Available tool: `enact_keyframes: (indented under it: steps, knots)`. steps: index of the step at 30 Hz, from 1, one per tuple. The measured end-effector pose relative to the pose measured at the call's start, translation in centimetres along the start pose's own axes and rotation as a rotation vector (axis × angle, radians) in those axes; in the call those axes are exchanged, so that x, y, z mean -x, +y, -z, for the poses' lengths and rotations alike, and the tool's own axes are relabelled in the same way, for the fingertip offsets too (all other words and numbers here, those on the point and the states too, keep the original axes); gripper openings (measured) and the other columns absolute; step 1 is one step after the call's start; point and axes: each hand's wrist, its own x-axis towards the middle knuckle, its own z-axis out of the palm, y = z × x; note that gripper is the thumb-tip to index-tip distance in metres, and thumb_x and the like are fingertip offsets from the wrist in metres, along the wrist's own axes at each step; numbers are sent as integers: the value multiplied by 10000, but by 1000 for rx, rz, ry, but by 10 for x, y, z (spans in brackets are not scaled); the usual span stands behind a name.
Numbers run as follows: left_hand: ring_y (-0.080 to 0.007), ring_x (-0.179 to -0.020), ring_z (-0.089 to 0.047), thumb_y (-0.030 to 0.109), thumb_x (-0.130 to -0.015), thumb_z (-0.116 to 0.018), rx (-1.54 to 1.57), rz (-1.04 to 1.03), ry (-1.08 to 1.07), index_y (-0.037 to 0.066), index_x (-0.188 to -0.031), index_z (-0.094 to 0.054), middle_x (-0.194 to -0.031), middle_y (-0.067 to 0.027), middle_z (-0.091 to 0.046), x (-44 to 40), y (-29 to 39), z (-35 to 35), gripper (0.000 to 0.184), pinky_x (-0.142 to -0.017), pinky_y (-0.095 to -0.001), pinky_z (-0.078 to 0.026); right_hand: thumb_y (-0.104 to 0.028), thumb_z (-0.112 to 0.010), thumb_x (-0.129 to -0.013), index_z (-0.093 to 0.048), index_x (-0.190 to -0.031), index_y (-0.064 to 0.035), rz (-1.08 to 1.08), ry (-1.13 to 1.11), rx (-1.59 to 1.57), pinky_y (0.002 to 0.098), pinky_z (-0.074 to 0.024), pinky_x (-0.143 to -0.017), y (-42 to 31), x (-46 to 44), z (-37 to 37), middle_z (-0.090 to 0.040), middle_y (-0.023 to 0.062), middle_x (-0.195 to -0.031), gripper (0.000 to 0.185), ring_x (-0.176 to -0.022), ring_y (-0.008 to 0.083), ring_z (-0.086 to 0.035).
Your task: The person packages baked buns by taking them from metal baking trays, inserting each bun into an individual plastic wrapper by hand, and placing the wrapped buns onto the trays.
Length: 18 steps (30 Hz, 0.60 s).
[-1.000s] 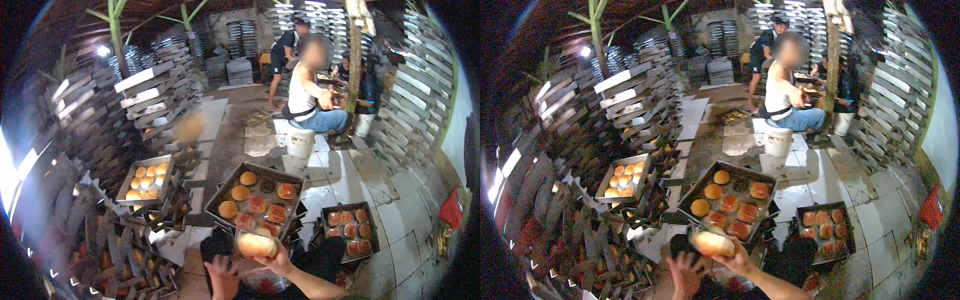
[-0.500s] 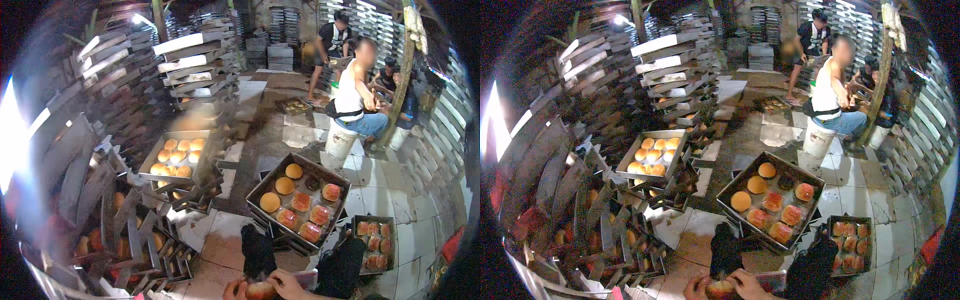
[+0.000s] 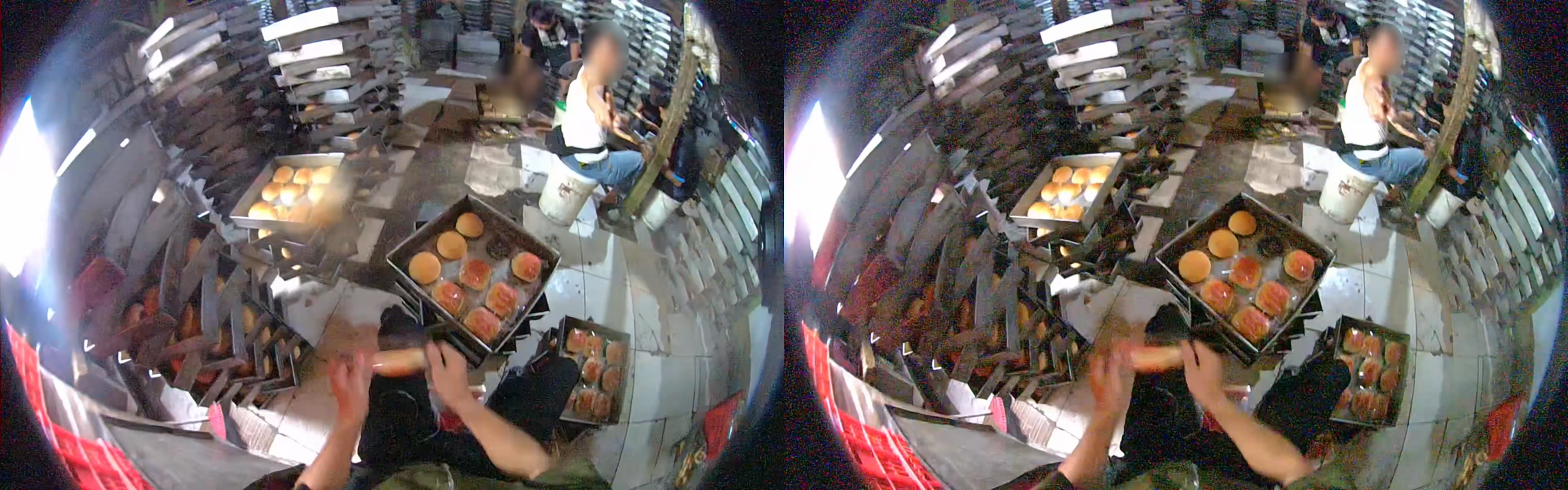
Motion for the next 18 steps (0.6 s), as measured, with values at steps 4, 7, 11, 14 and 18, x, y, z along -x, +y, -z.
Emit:
enact_keyframes:
  steps: [4, 7, 11, 14, 18]
  knots:
    - [-138, -714, -487, 179, -811, -576, -709, -96, 212, -46, -825, -516, -881, -88, -496, 85, -62, 37, 233, -651, -240, -403, -254, -526, -845, -527, -767, 7, -325, -243, 148, 313, -384, -554, 79, 100, 10, -510, 89, -613, 273, -589, 173, -489]
    - [-144, -729, -492, 190, -824, -568, -522, 172, 238, -54, -842, -517, -905, -94, -500, 107, -40, 19, 250, -684, -243, -399, -173, -637, -755, -516, -963, -32, 239, 155, 252, 326, -431, -644, 42, 128, 15, -512, 129, -928, 279, -790, 244, -526]
    - [-145, -803, -483, 176, -853, -526, -112, 138, 358, -26, -920, -542, -903, -69, -499, 93, -7, -36, 214, -770, -274, -367, -215, -721, -642, -471, -1104, -48, 333, -453, 434, 380, -413, -833, -30, 69, 20, -502, 159, -1057, 551, -969, 334, -499]
    - [-126, -886, -440, 164, -883, -466, 125, -71, 387, 5, -962, -551, -900, -40, -499, 68, 28, -30, 197, -803, -259, -330, -271, -697, -676, -493, -1074, -26, 111, -393, 250, 382, -422, -817, -21, -32, 58, -539, 158, -1016, 511, -950, 285, -525]
    - [-107, -822, -480, 205, -872, -482, 144, -22, 520, 35, -1020, -554, -932, -30, -553, 52, 30, -19, 237, -738, -249, -372, -333, -631, -747, -469, -1098, -3, 65, -103, 513, 405, -415, -798, 64, -230, 176, -537, 208, -1047, 508, -944, 297, -531]
